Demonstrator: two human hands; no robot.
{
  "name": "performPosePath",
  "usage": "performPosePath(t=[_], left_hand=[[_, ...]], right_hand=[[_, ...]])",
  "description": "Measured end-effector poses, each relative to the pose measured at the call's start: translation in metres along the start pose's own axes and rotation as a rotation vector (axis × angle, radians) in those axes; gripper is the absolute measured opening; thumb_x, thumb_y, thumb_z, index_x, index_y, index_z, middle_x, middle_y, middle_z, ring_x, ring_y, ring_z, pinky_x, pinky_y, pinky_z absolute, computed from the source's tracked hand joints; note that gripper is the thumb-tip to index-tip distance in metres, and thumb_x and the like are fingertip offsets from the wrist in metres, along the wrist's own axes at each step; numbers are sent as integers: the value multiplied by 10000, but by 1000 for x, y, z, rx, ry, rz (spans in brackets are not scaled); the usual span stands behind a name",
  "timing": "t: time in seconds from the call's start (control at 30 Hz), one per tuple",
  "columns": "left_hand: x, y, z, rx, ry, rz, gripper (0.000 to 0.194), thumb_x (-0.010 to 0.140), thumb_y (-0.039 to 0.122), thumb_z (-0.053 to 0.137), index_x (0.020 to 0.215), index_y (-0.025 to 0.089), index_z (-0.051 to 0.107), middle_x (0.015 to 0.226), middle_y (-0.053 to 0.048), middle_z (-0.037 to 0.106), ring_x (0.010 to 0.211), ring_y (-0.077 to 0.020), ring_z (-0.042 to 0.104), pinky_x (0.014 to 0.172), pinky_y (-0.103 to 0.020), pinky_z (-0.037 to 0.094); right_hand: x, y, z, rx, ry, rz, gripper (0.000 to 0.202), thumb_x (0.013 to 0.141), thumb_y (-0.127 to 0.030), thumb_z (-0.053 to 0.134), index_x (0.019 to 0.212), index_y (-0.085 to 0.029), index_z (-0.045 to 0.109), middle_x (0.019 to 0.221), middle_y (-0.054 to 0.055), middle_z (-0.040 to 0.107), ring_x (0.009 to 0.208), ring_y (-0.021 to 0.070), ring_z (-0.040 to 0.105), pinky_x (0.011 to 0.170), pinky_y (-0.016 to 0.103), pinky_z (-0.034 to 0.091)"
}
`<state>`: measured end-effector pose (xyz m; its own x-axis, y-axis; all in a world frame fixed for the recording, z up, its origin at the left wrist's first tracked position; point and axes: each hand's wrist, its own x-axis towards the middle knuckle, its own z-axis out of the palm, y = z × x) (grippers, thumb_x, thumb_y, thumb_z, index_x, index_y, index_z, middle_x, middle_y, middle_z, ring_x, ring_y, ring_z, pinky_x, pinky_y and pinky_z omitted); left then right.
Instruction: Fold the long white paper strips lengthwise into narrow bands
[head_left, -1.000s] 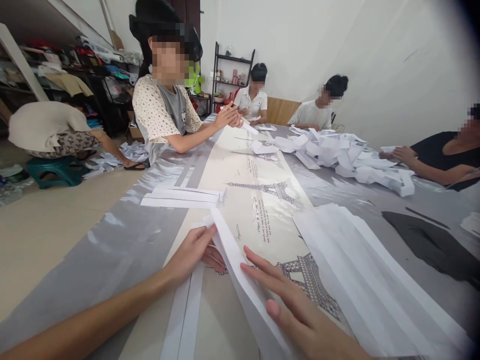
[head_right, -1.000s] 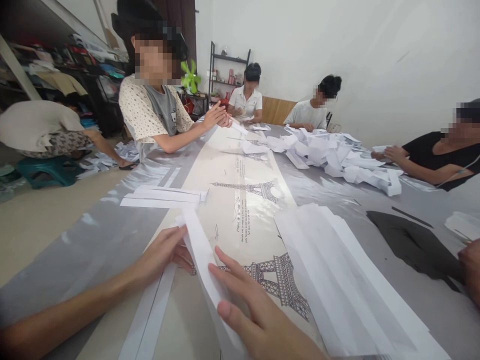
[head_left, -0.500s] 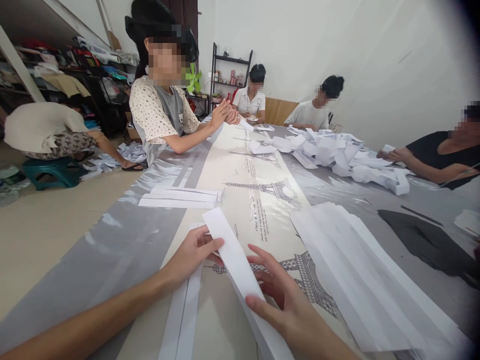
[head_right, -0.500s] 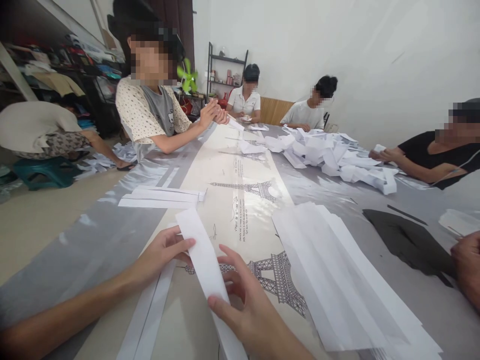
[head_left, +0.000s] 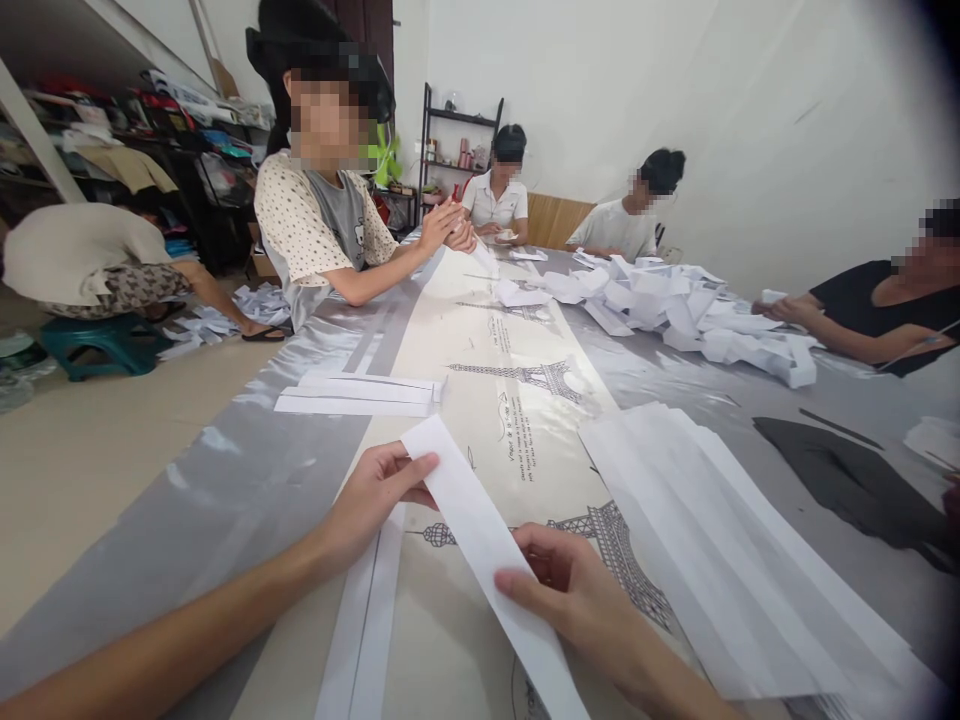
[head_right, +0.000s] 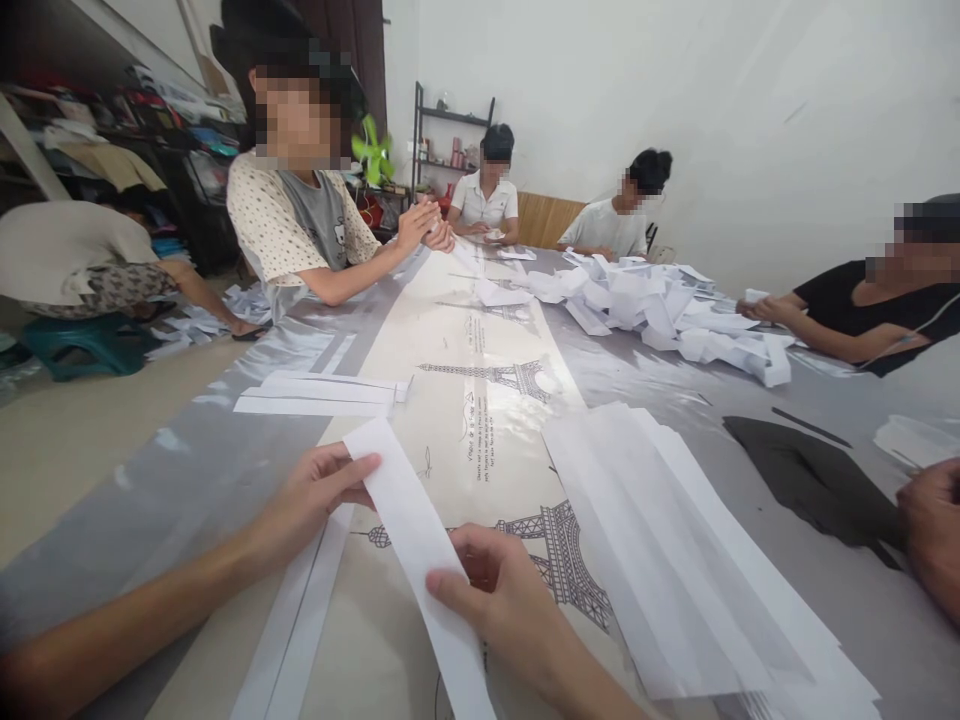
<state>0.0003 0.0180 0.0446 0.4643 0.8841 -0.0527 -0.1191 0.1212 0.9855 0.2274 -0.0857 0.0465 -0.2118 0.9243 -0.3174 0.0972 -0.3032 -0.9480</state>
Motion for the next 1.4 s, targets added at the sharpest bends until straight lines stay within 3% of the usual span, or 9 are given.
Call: performPosePath(t=[0.13, 0.3, 0.47, 0.63, 0.93, 1.0, 1.17, 1.3, 1.4], left_hand=[[4, 2, -7, -19, 46, 14, 364, 893, 458, 751, 1015, 115, 764, 1010, -123, 779, 916, -261, 740, 845, -376, 614], [6, 9, -11, -4, 51, 63, 318, 873, 413, 776, 1049, 150, 750, 1046, -87, 769, 935, -226, 723, 824, -307, 601], [13, 23, -26, 155, 9, 64, 288, 858, 434, 782, 960, 169, 732, 924, -42, 763, 831, -196, 722, 765, -280, 594], [18, 39, -39, 364, -113, -3, 291, 848, 438, 768, 900, 159, 702, 835, -41, 757, 762, -184, 696, 668, -257, 561], [21, 23, -42, 593, -90, 42, 335, 849, 453, 714, 1040, 179, 687, 779, 10, 665, 709, -152, 600, 626, -237, 426], [20, 29, -44, 679, -181, 60, 293, 842, 436, 728, 982, 178, 720, 829, -1, 684, 745, -157, 611, 641, -237, 426], [6, 52, -36, 817, -539, 116, 181, 922, 352, 688, 911, 188, 765, 902, -19, 740, 818, -159, 654, 749, -243, 473], [-16, 52, -13, 961, -603, 200, 85, 963, 251, 663, 950, 226, 743, 914, 9, 745, 888, -153, 676, 752, -227, 442], [-25, 47, -1, 1070, -620, 278, 169, 984, 188, 621, 834, 205, 698, 740, 32, 690, 724, -129, 637, 642, -235, 381]], right_hand=[[0, -4, -3, -42, -27, -13, 284, 876, -491, 744, 933, -213, 752, 907, 32, 721, 803, 189, 642, 696, 293, 488], [-2, -3, -3, -68, 3, 3, 338, 857, -523, 745, 808, -188, 727, 757, 10, 661, 683, 160, 587, 613, 275, 454], [-1, -5, -10, -86, -19, 21, 355, 858, -543, 744, 816, -191, 731, 776, 17, 669, 680, 152, 590, 611, 272, 459], [3, -8, -25, -166, -10, 47, 376, 919, -544, 695, 819, -185, 739, 747, 8, 643, 651, 123, 556, 572, 242, 395], [7, -1, -23, -166, -25, 56, 352, 907, -519, 714, 830, -176, 724, 764, 1, 626, 660, 116, 521, 585, 241, 362], [7, 0, -24, -175, -61, 46, 341, 923, -504, 697, 830, -176, 715, 775, 4, 629, 672, 123, 534, 592, 245, 370], [2, 0, -21, -318, -126, -54, 233, 960, -427, 651, 918, -209, 723, 819, 8, 647, 725, 148, 551, 625, 262, 402], [-4, -2, -10, -498, -85, -175, 219, 977, -389, 617, 869, -228, 717, 752, -13, 611, 689, 142, 517, 626, 274, 393], [-7, -5, -5, -576, -45, -251, 233, 963, -357, 623, 788, -222, 694, 685, -27, 578, 647, 133, 494, 612, 277, 376]])
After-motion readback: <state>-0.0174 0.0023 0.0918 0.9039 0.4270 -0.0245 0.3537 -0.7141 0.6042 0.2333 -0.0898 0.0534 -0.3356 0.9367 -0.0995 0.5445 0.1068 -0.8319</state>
